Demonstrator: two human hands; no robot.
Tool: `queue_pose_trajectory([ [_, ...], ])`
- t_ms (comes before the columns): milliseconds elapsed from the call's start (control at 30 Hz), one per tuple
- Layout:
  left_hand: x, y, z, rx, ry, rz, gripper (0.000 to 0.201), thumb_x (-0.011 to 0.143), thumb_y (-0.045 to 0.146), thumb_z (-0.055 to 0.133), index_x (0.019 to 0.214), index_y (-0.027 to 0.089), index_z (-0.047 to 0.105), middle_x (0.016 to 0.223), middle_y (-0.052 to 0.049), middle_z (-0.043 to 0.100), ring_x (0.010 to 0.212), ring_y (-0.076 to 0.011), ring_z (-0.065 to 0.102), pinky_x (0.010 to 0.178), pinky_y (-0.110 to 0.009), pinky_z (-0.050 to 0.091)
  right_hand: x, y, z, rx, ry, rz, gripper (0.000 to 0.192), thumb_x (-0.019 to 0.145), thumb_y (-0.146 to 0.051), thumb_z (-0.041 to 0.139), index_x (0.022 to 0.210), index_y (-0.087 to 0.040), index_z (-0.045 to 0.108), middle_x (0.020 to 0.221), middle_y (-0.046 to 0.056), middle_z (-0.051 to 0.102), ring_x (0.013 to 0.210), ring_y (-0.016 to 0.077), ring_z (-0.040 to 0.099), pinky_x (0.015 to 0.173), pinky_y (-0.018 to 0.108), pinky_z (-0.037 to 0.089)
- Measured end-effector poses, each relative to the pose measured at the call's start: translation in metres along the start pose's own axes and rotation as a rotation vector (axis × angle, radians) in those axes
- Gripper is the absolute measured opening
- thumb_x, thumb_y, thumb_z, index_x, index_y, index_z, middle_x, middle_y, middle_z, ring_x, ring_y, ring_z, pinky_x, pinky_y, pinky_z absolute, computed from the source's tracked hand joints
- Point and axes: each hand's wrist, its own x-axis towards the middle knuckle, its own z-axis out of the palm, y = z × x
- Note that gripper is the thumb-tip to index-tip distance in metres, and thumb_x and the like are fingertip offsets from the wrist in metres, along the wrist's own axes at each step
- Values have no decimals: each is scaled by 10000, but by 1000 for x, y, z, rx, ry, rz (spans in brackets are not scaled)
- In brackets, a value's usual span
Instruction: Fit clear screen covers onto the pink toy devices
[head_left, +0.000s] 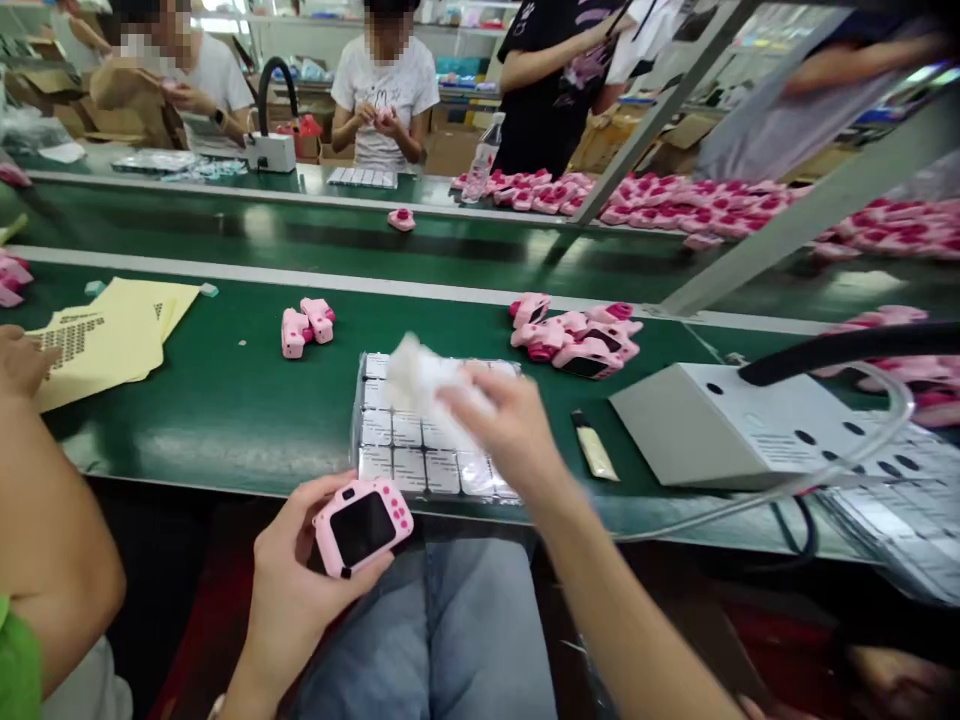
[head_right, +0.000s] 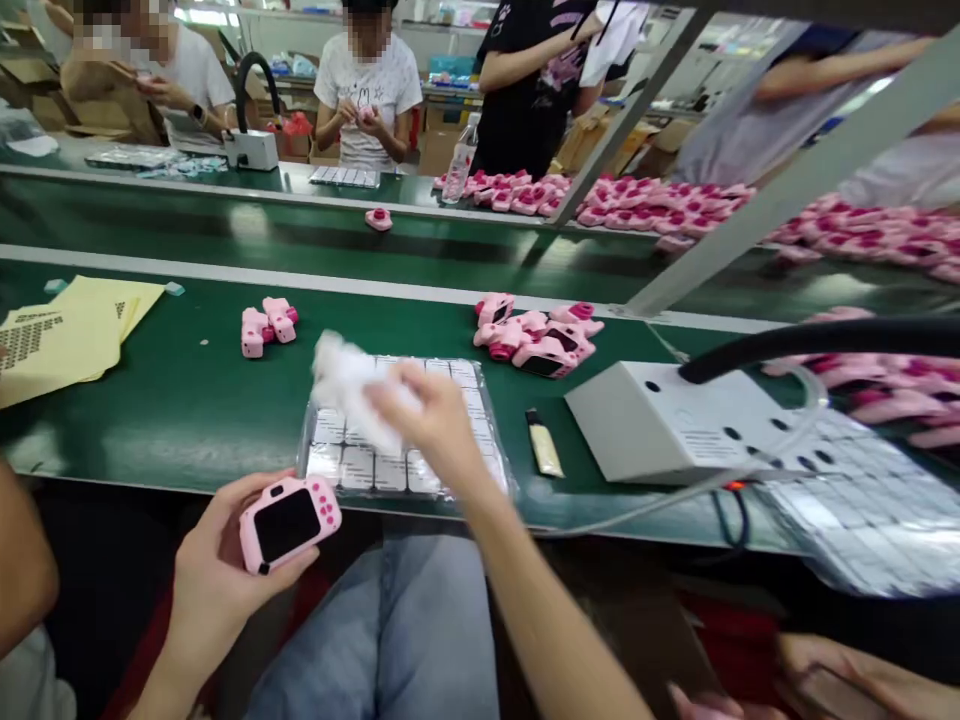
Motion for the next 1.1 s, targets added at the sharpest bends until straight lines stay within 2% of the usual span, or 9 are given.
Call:
queue_pose_trajectory([
  [167, 16, 5, 15, 90, -166, 326, 403, 961, 186, 794, 1351, 286, 802, 1279, -85, 835, 1130, -275, 840, 987, -349, 697, -116, -8, 46, 555, -64, 209, 363, 704, -275, 928, 959, -277, 669, 1419, 55, 737, 1213, 319, 761, 931, 352, 603],
  [267, 14, 3, 19, 116, -286, 413, 415, 976, 164, 768, 1369, 292, 804, 1303, -95, 838, 1132, -283, 849, 1000, -347, 698, -127, -2, 60, 562, 73, 372, 637, 626, -308, 995, 1188, -319, 695, 1210, 32, 824, 1032, 318, 801, 848, 356, 643],
  [400, 6, 1, 22, 138, -261, 402, 435, 802, 170, 910, 1217, 285, 845, 1182, -68, 851, 952, -275, 854, 840, -310, 717, -130, -1, 59, 566, 119, 375, 284, 852, -484, 856, 1073, -315, 805, 1066, 12, 838, 1039, 327, 801, 912, 403, 676],
  [533, 6, -5, 15, 54, -154, 224, 451, 745, 271, 975, 1178, 261, 850, 1184, -77, 848, 1009, -297, 838, 853, -322, 717, -140, -5, 50, 665, -77, 307, 432, 1002, -570, 725, 1389, -382, 763, 1281, 6, 824, 1227, 331, 781, 1051, 450, 661],
  [600, 11, -11, 5, -1, -27, 84, 508, 749, 296, 983, 1234, 250, 836, 1211, -79, 855, 1069, -302, 837, 886, -320, 722, -131, 0, 34, 477, -84, 216, 416, 1089, -466, 626, 1489, -383, 705, 1425, 12, 782, 1323, 299, 745, 1119, 435, 619],
  [767, 27, -16, -13, -20, 171, -39, 653, 643, 294, 1059, 1247, 215, 824, 1227, -65, 858, 1104, -271, 830, 940, -270, 710, -56, 44, -52, -546, 478, 140, 380, 1008, -215, 522, 1313, -153, 739, 1295, 186, 785, 1192, 385, 728, 1053, 555, 582],
  [867, 27, -9, -4, -3, 109, -37, 589, 704, 300, 1027, 1252, 238, 821, 1247, -52, 852, 1117, -258, 827, 982, -282, 698, -32, 61, -88, -824, 342, 254, 359, 916, -224, 615, 1234, -117, 743, 1325, 249, 755, 1241, 468, 681, 1067, 658, 539],
  [1000, 28, -4, 21, 42, -46, 87, 609, 757, 288, 1007, 1322, 287, 779, 1314, -61, 828, 1161, -272, 816, 984, -325, 696, -64, 39, -65, -553, 320, 38, 423, 996, -355, 674, 1384, -189, 709, 1496, 189, 701, 1400, 430, 635, 1168, 631, 531],
  [1100, 41, 2, 32, 73, -281, 313, 649, 754, 312, 1027, 1344, 315, 755, 1338, -80, 800, 1273, -305, 766, 1048, -375, 665, -95, 12, -38, -63, -154, -2, 748, 855, -307, 904, 1551, -336, 632, 1552, 64, 698, 1369, 332, 705, 1143, 462, 613],
])
